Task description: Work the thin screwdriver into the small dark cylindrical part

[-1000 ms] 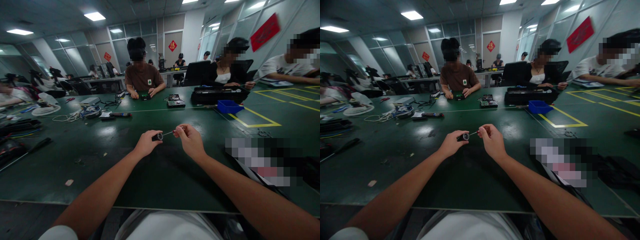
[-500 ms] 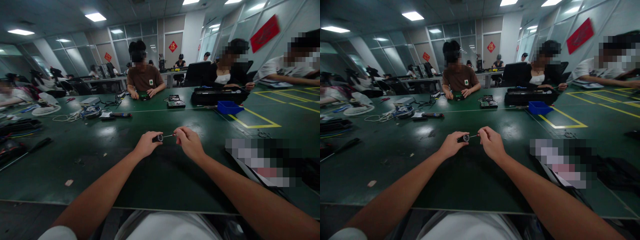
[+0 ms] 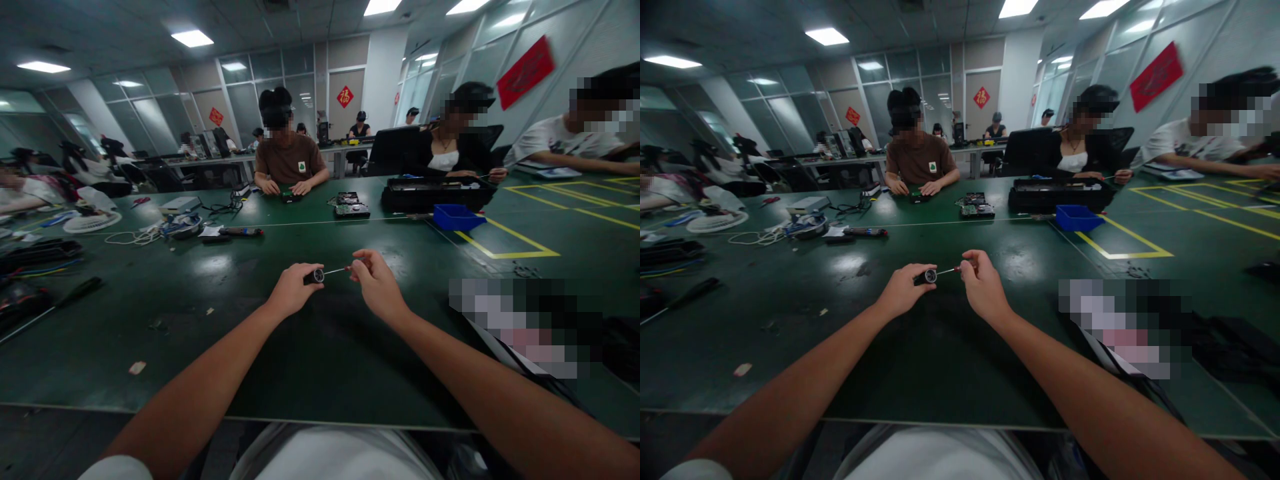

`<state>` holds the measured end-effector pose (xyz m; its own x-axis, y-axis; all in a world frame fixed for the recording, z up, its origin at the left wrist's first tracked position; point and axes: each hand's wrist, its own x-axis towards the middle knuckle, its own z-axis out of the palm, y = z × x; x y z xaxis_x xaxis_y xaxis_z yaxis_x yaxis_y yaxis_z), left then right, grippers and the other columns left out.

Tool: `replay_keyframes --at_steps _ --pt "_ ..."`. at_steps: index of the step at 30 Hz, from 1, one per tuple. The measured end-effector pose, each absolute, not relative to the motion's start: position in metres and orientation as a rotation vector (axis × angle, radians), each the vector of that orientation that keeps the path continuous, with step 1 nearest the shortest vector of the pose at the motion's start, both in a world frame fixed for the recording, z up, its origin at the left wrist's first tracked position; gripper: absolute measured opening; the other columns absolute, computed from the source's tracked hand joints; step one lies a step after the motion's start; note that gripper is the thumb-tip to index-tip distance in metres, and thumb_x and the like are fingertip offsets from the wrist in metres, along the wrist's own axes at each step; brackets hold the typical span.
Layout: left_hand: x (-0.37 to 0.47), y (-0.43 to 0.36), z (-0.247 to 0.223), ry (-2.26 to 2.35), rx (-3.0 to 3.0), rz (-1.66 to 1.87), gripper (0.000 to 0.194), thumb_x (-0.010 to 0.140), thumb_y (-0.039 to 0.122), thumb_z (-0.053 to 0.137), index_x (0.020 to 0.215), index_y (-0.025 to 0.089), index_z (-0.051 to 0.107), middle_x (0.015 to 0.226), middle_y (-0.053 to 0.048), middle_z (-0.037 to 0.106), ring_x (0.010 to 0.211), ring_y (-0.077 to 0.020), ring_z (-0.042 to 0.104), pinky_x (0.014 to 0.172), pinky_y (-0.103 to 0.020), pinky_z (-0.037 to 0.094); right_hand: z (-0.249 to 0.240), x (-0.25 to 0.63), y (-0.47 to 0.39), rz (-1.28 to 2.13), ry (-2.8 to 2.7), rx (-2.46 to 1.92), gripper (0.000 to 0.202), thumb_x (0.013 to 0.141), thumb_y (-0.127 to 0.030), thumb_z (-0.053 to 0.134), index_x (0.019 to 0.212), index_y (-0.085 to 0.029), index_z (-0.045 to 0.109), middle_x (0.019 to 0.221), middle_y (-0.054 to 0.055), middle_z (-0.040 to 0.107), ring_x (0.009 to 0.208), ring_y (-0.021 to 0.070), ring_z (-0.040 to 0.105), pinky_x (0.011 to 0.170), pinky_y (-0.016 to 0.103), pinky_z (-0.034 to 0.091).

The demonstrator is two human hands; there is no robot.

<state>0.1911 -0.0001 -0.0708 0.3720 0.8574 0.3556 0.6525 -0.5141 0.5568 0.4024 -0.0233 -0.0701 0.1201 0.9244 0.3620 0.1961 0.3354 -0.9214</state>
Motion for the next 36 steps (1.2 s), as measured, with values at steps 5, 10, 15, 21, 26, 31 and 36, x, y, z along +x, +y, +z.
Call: replay_keyframes --at_steps 5,10,15,21,26,31,36 --pt "0.193 -0.001 -0.067 1.186 2.323 0.949 0.043 0.080 0.014 0.076 0.122 0.024 0.070 0.120 -0.006 0.072 0.113 -0.0225 0.063 0.103 -0.040 0.046 -0.072 0.402 -0.014 1.110 -1.023 -0.971 0.029 0.084 -0.050 0.067 0.085 -0.022 0.062 0.073 0.003 0.066 0.067 0.0186 0.063 0.074 0.042 0.060" --pt "0.195 0.001 -0.067 1.179 2.385 0.920 0.040 0.083 0.010 0.070 0.122 0.023 0.070 0.122 -0.006 0.071 0.115 -0.0220 0.061 0.104 -0.041 0.045 -0.074 0.404 -0.012 1.103 -0.941 -0.996 0.028 0.083 -0.050 0.068 0.080 -0.022 0.061 0.068 0.000 0.061 0.060 0.0152 0.059 0.067 0.037 0.060" --pt "0.194 0.002 -0.070 1.290 2.361 0.841 0.040 0.083 0.014 0.072 0.122 0.022 0.069 0.120 -0.007 0.071 0.112 -0.0243 0.062 0.102 -0.042 0.046 -0.076 0.403 -0.015 0.877 -1.141 -1.086 0.027 0.089 -0.049 0.059 0.088 -0.022 0.061 0.076 0.001 0.064 0.066 0.0163 0.061 0.064 0.034 0.054" --pt "0.192 0.004 -0.069 1.380 2.217 0.873 0.045 0.090 0.023 0.062 0.135 0.019 0.058 0.131 -0.012 0.064 0.122 -0.0272 0.058 0.108 -0.044 0.042 -0.068 0.404 -0.021 0.724 -1.176 -1.081 0.023 0.093 -0.047 0.054 0.094 -0.024 0.058 0.081 0.002 0.064 0.071 0.0172 0.061 0.067 0.034 0.052" --pt "0.193 -0.001 -0.059 1.426 2.060 0.880 0.036 0.091 0.023 0.055 0.127 0.019 0.054 0.116 -0.010 0.066 0.102 -0.0228 0.063 0.092 -0.038 0.050 -0.054 0.406 -0.030 0.613 -1.165 -1.020 0.020 0.095 -0.045 0.052 0.101 -0.026 0.056 0.089 0.003 0.064 0.080 0.0185 0.064 0.075 0.036 0.054" --pt "0.199 -0.005 -0.056 1.380 2.270 0.643 0.019 0.088 0.036 0.062 0.099 0.020 0.064 0.096 -0.007 0.069 0.087 -0.0235 0.064 0.078 -0.036 0.051 -0.050 0.406 -0.032 0.575 -1.165 -1.013 0.019 0.095 -0.042 0.053 0.102 -0.025 0.056 0.088 0.003 0.065 0.081 0.0193 0.065 0.077 0.038 0.055" --pt "0.213 0.000 -0.063 1.237 2.518 0.378 0.026 0.089 0.024 0.058 0.112 0.020 0.068 0.110 -0.012 0.070 0.102 -0.0266 0.065 0.088 -0.037 0.050 -0.053 0.406 -0.030 0.552 -1.180 -1.022 0.020 0.095 -0.044 0.052 0.102 -0.026 0.056 0.087 0.003 0.065 0.080 0.0197 0.065 0.077 0.038 0.054"
